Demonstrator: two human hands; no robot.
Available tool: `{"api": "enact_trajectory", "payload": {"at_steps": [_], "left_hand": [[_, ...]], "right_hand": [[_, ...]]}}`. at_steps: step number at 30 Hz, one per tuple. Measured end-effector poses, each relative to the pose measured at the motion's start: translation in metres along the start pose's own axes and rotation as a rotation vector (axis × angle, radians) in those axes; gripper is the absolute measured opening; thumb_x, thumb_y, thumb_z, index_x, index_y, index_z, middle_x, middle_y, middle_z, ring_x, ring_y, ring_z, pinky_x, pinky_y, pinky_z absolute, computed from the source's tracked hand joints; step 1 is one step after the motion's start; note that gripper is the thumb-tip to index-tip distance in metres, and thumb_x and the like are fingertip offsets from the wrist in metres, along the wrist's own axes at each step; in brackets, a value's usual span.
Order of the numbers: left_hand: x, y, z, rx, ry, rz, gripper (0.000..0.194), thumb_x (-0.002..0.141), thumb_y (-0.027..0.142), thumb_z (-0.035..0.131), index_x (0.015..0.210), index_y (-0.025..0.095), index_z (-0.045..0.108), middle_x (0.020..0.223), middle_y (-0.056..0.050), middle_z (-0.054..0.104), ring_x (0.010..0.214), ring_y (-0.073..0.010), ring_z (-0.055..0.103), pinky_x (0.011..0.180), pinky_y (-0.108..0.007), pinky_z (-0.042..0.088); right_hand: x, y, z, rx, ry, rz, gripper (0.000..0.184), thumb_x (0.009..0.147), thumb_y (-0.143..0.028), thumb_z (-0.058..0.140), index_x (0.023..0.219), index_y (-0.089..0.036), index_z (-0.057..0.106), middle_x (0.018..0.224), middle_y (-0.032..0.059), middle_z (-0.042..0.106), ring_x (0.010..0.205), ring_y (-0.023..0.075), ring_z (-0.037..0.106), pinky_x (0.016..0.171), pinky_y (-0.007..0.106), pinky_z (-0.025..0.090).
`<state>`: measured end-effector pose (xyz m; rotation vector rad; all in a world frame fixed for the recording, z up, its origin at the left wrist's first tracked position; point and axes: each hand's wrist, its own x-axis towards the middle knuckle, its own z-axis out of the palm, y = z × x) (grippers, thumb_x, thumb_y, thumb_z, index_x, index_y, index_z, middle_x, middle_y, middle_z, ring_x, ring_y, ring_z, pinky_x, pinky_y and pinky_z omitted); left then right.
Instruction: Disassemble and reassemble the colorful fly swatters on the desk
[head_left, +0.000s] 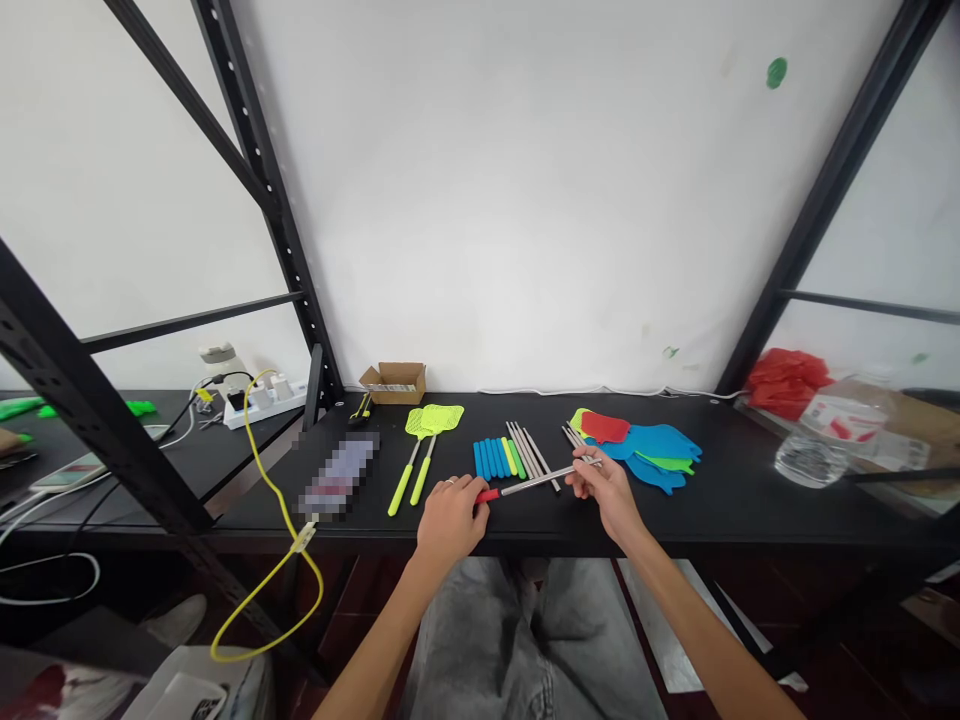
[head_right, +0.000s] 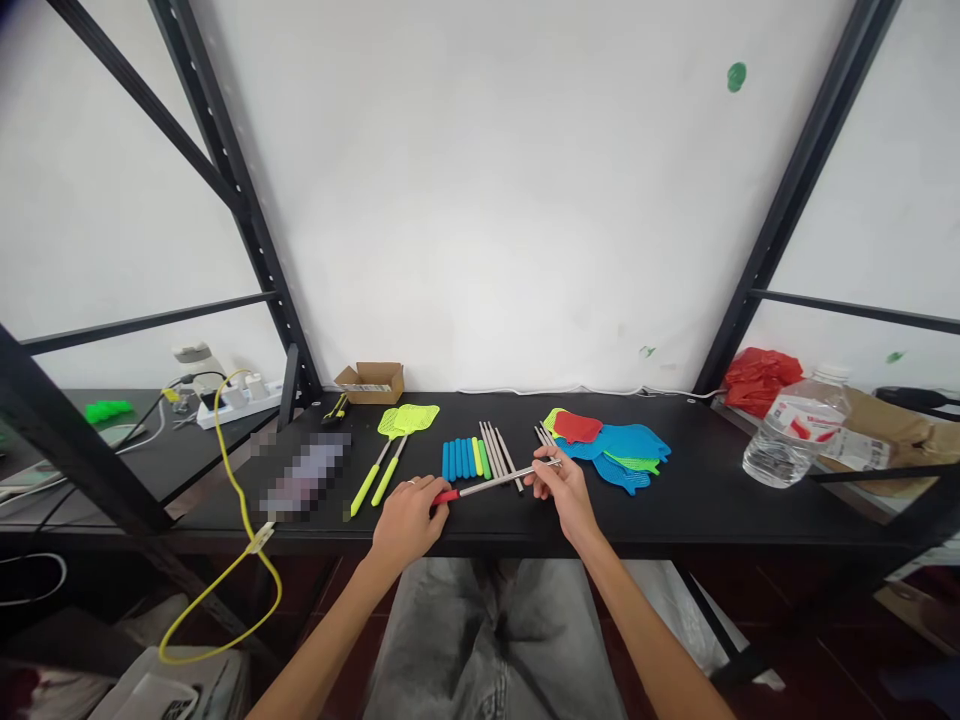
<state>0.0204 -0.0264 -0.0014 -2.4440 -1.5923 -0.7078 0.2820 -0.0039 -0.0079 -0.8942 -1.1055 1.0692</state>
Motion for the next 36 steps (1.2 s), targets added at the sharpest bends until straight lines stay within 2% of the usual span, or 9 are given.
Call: {"api": "enact_trajectory", "payload": {"at_steps": [18,25,36], "left_hand": [[-0.0006,0.0019,-0.0021,0.007,0.006,-0.005,0.014,0.087,0.018,0.05,0.094,0.024,0.061,0.09,-0.002,0.066,0.085,-0.022,0.058,0.075,-0.034,0.038],[-0.0003,0.0017,-0.0029,0.012,0.009,0.005,0.013,0.088,0.019,0.05,0.094,0.024,0.061,0.089,-0.002,0.066,0.084,-0.0219,0.057,0.074,-0.034,0.038],[-0.0004,0.0027,-0.0024,0.006,0.014,-0.004,0.012,0.087,0.02,0.052,0.093,0.023,0.063,0.088,-0.002,0.067,0.084,-0.0212,0.059,0.076,-0.034,0.04]], "right_hand": [[-0.0011,-0.0027,0.0006,-0.107,-0.084,0.0,0.033,0.082,-0.045,0.069,0.099,-0.018,0.059,0.073,0.0062,0.071,0.054,0.0132,0.053,0.052,0.026,0.035],[-0.0017,-0.0059,0.0026,-0.183,-0.181,0.012,0.034,0.084,-0.047,0.066,0.102,-0.019,0.06,0.074,0.0067,0.072,0.056,0.015,0.054,0.053,0.027,0.037],[0.0007,-0.0012,0.0044,-0.299,-0.212,0.016,0.034,0.09,-0.05,0.057,0.107,-0.02,0.058,0.061,-0.0013,0.06,0.051,0.0134,0.048,0.051,0.026,0.037]]}}
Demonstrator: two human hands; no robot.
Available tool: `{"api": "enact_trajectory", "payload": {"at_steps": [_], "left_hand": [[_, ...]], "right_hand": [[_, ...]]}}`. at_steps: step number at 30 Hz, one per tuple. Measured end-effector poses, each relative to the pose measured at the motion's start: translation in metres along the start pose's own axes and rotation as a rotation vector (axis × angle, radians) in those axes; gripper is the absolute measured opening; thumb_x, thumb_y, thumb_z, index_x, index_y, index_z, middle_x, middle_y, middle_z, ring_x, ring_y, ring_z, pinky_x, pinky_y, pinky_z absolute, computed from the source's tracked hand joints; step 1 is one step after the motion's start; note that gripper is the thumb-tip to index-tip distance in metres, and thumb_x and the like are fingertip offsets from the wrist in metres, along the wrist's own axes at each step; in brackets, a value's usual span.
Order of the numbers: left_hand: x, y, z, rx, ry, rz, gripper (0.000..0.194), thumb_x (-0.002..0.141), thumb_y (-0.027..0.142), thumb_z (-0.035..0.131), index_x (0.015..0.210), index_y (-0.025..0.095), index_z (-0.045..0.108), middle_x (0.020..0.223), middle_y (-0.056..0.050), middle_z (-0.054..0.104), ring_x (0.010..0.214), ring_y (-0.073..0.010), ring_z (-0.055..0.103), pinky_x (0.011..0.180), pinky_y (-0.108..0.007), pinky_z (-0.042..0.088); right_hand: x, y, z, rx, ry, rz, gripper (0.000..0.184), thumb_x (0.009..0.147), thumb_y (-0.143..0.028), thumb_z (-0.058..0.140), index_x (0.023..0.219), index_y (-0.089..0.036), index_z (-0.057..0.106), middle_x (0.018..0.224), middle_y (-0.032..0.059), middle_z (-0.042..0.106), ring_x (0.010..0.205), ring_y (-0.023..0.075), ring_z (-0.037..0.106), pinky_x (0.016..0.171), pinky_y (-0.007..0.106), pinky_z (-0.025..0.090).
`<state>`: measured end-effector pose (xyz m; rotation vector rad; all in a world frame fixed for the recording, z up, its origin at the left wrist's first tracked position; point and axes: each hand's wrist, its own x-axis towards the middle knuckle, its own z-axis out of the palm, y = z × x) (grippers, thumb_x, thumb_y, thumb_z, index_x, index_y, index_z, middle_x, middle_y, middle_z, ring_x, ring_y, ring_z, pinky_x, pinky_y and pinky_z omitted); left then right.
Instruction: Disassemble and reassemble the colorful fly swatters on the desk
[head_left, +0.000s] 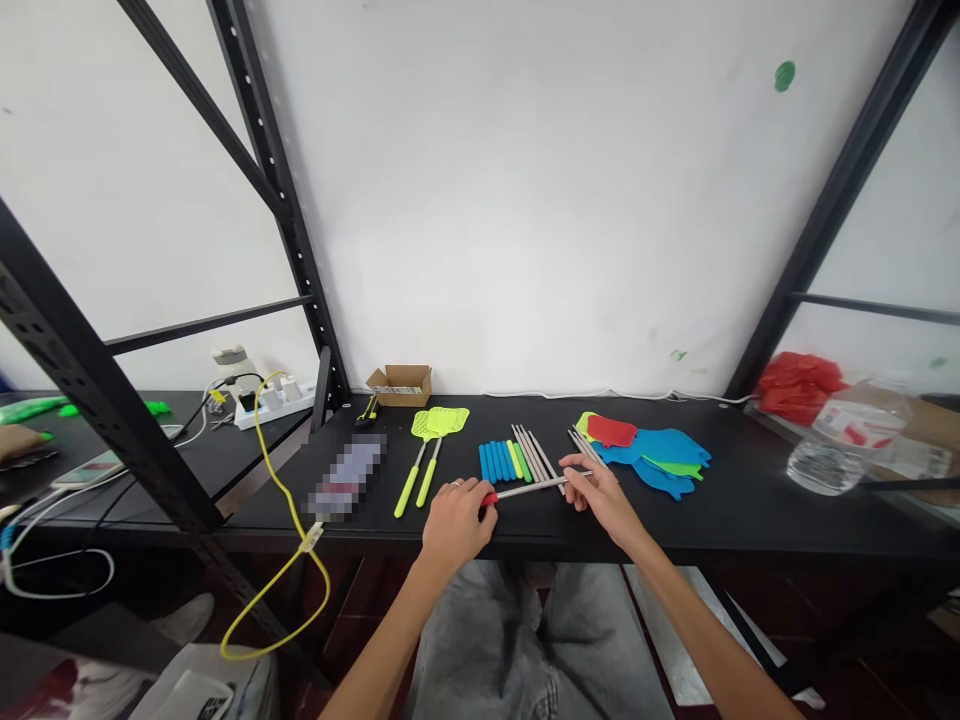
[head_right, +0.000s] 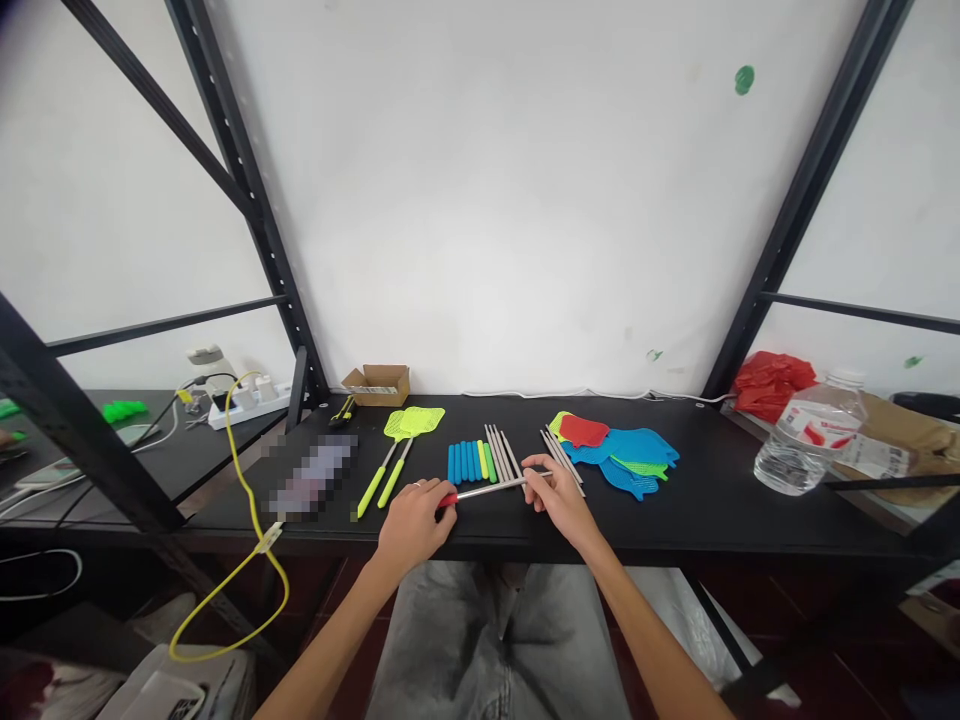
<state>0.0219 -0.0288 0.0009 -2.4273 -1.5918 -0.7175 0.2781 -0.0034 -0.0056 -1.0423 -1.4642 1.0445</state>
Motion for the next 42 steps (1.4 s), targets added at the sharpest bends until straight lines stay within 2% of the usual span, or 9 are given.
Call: {"api": "enact_trajectory", "payload": {"at_steps": [5,9,14,21,26,42], "left_hand": [[-0.001,0.002,-0.002,-0.01,0.023,0.012,0.013,0.09,0.031,0.054,0.093,0.024,0.065,0.087,-0.002,0.068,0.083,-0.0214,0.06,0.08,-0.035,0.042],[-0.001,0.001,-0.004,-0.022,0.014,0.046,0.024,0.095,0.042,0.051,0.09,0.024,0.065,0.083,-0.002,0.066,0.081,-0.021,0.061,0.076,-0.033,0.043],[-0.001,0.0,-0.003,-0.023,0.025,0.065,0.03,0.1,0.041,0.041,0.097,0.024,0.065,0.088,-0.003,0.067,0.084,-0.0206,0.061,0.076,-0.032,0.042],[-0.001,-0.001,-0.002,-0.031,0.019,0.026,0.033,0.102,0.04,0.035,0.097,0.023,0.063,0.088,-0.002,0.068,0.082,-0.0202,0.061,0.073,-0.032,0.04],[-0.001,-0.001,-0.002,-0.041,0.024,0.004,0.033,0.103,0.039,0.034,0.098,0.023,0.063,0.089,-0.003,0.068,0.082,-0.0201,0.061,0.071,-0.031,0.04],[-0.002,0.0,-0.003,-0.055,0.03,-0.007,0.032,0.102,0.037,0.034,0.096,0.023,0.062,0.086,-0.003,0.068,0.079,-0.0195,0.061,0.068,-0.03,0.039]], "right_hand": [[-0.001,-0.001,0.002,-0.042,-0.005,-0.005,0.038,0.091,-0.053,0.055,0.11,-0.02,0.057,0.062,-0.0013,0.059,0.052,0.0144,0.049,0.052,0.027,0.037],[-0.001,-0.001,0.002,-0.038,0.003,-0.001,0.04,0.089,-0.054,0.056,0.111,-0.02,0.057,0.061,-0.0014,0.059,0.051,0.0148,0.05,0.052,0.027,0.038],[0.002,0.002,0.002,-0.015,0.023,-0.011,0.041,0.088,-0.053,0.057,0.112,-0.02,0.057,0.061,-0.0015,0.06,0.05,0.0132,0.049,0.049,0.025,0.037],[0.004,0.006,0.0,0.145,0.203,0.005,0.04,0.083,-0.048,0.063,0.111,-0.02,0.056,0.071,-0.001,0.06,0.051,0.0113,0.048,0.046,0.024,0.037],[0.005,0.009,-0.001,0.197,0.27,-0.008,0.034,0.079,-0.043,0.065,0.104,-0.021,0.057,0.073,-0.0012,0.059,0.05,0.0112,0.049,0.045,0.025,0.036],[0.004,0.006,0.0,0.193,0.279,-0.015,0.028,0.077,-0.04,0.065,0.096,-0.02,0.059,0.071,-0.0004,0.059,0.05,0.0116,0.047,0.045,0.025,0.035]]}}
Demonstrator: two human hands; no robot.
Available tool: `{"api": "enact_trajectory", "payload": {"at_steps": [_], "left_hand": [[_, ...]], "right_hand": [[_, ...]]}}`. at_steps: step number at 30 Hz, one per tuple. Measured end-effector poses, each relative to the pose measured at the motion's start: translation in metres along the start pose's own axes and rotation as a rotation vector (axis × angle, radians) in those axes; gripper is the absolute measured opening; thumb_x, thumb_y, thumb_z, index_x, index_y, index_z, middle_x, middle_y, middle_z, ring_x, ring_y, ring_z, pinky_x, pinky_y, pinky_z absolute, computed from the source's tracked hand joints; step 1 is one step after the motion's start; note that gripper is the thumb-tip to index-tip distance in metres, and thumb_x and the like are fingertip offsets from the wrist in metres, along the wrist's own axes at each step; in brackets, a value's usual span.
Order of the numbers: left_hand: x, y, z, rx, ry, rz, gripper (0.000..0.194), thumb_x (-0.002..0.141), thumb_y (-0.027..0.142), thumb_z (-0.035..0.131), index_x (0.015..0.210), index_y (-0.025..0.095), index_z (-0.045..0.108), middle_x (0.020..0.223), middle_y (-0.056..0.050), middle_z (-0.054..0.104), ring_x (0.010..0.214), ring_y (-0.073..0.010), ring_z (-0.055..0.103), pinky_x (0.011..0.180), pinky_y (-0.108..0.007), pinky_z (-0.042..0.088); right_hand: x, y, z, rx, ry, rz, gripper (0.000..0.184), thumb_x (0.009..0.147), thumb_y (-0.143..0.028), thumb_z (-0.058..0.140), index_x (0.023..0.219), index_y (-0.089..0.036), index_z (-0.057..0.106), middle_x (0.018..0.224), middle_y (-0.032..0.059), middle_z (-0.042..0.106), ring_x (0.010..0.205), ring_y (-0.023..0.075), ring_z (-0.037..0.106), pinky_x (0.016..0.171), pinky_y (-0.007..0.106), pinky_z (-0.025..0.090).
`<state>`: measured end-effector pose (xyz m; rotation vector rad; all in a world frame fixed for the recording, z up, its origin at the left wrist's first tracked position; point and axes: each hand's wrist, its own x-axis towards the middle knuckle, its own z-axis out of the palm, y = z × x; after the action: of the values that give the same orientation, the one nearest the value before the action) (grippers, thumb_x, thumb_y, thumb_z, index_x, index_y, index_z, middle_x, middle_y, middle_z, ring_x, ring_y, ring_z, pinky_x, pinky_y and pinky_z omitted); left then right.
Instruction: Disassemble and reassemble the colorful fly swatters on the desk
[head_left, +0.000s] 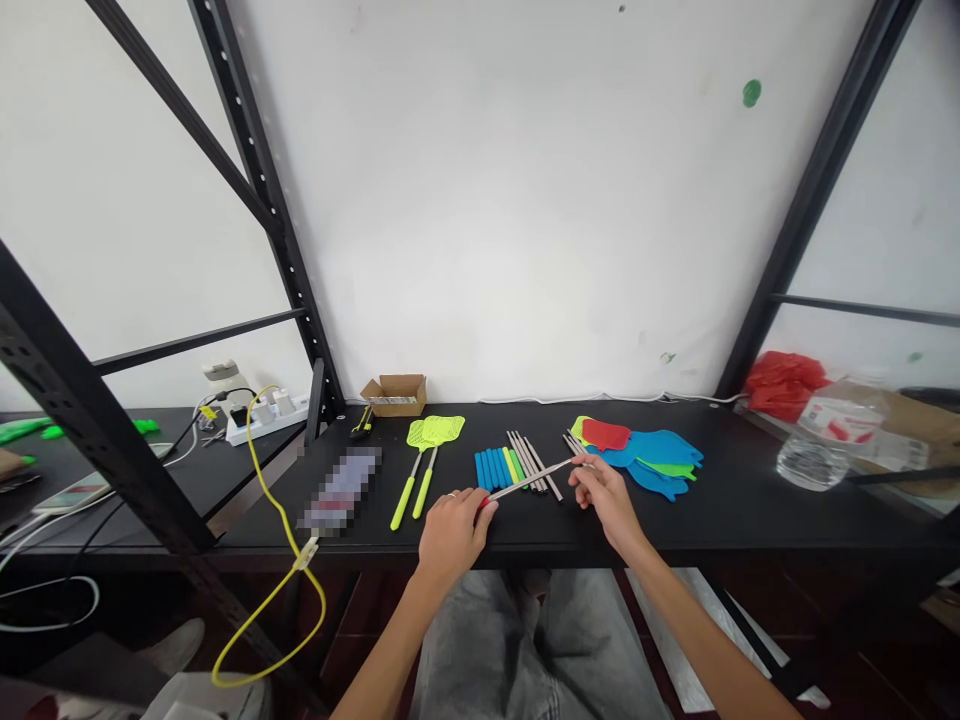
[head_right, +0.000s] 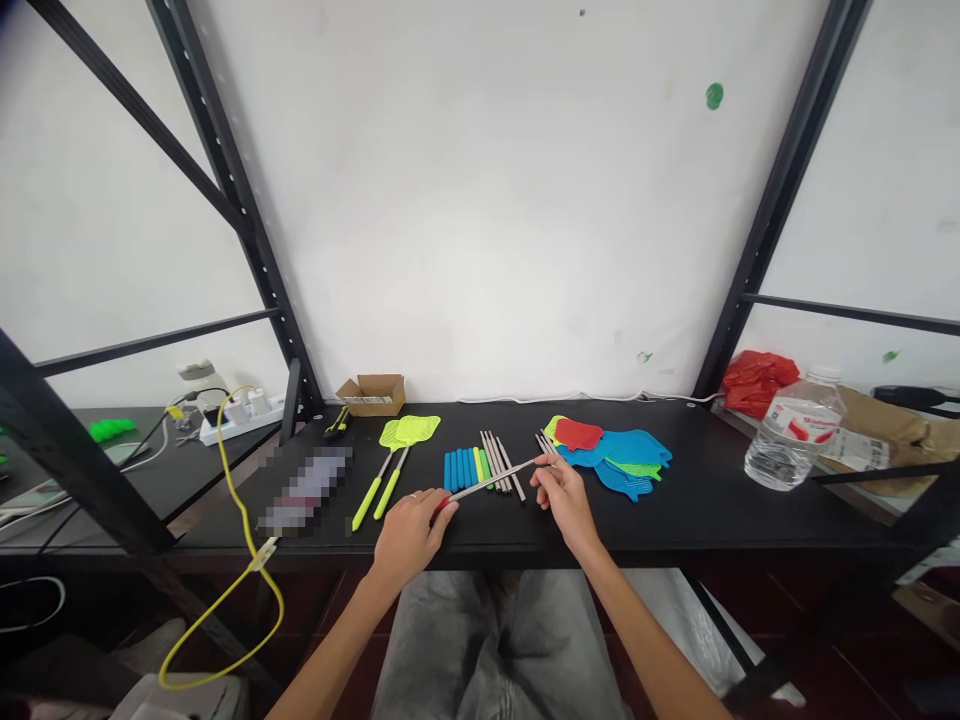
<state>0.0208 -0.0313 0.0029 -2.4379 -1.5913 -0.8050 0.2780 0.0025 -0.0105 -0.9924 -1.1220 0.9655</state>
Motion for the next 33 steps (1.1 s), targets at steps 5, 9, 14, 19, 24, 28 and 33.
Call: {"api": "enact_trajectory", "payload": {"at_steps": [5,9,14,19,24,28,33], "left_hand": [[0.0,0.0,0.001,0.017,0.003,0.009,0.03,0.102,0.037,0.037,0.1,0.023,0.063,0.089,-0.004,0.069,0.081,-0.0204,0.062,0.07,-0.031,0.041],[0.0,0.0,0.001,0.011,0.007,0.009,0.028,0.101,0.036,0.038,0.102,0.024,0.064,0.09,-0.004,0.069,0.083,-0.0209,0.062,0.073,-0.032,0.042],[0.0,0.0,0.0,0.01,0.005,0.009,0.027,0.1,0.036,0.039,0.102,0.024,0.064,0.09,-0.004,0.069,0.082,-0.021,0.062,0.072,-0.032,0.042],[0.0,0.0,0.0,0.022,-0.003,0.007,0.028,0.1,0.037,0.039,0.101,0.024,0.064,0.089,-0.004,0.069,0.082,-0.0215,0.062,0.072,-0.032,0.041],[0.0,0.0,0.0,0.02,0.001,0.012,0.028,0.1,0.037,0.039,0.101,0.024,0.063,0.089,-0.004,0.069,0.081,-0.0213,0.062,0.071,-0.032,0.041],[0.0,0.0,0.0,0.035,-0.002,0.017,0.029,0.1,0.038,0.039,0.1,0.023,0.064,0.088,-0.004,0.069,0.081,-0.0214,0.062,0.071,-0.032,0.04],[0.0,0.0,0.0,0.033,0.003,0.021,0.03,0.101,0.039,0.038,0.1,0.023,0.064,0.086,-0.003,0.069,0.08,-0.0209,0.062,0.069,-0.031,0.04]], "right_hand": [[-0.001,-0.001,-0.001,-0.035,-0.052,-0.003,0.024,0.079,-0.039,0.063,0.094,-0.02,0.062,0.071,-0.0002,0.058,0.051,0.012,0.047,0.046,0.026,0.035],[-0.001,0.001,0.0,-0.145,-0.133,-0.015,0.022,0.081,-0.039,0.061,0.093,-0.02,0.064,0.069,0.0004,0.06,0.052,0.0127,0.048,0.047,0.026,0.035],[-0.002,-0.001,0.0,-0.171,-0.185,-0.022,0.023,0.084,-0.039,0.059,0.095,-0.02,0.066,0.068,0.0005,0.06,0.053,0.0131,0.048,0.049,0.026,0.037],[-0.005,-0.006,-0.001,-0.18,-0.23,-0.017,0.026,0.085,-0.04,0.058,0.099,-0.02,0.067,0.066,0.001,0.06,0.055,0.0135,0.047,0.051,0.026,0.037],[-0.005,-0.006,-0.002,-0.199,-0.27,-0.006,0.029,0.086,-0.04,0.057,0.104,-0.021,0.068,0.066,0.001,0.061,0.056,0.0137,0.048,0.052,0.026,0.036],[-0.006,-0.006,-0.002,-0.222,-0.29,0.002,0.029,0.087,-0.04,0.057,0.105,-0.02,0.068,0.066,0.001,0.061,0.057,0.0138,0.049,0.053,0.027,0.036],[-0.009,-0.011,-0.002,-0.251,-0.347,-0.007,0.03,0.09,-0.04,0.056,0.108,-0.019,0.068,0.068,0.0012,0.062,0.06,0.0138,0.05,0.057,0.027,0.039]]}}
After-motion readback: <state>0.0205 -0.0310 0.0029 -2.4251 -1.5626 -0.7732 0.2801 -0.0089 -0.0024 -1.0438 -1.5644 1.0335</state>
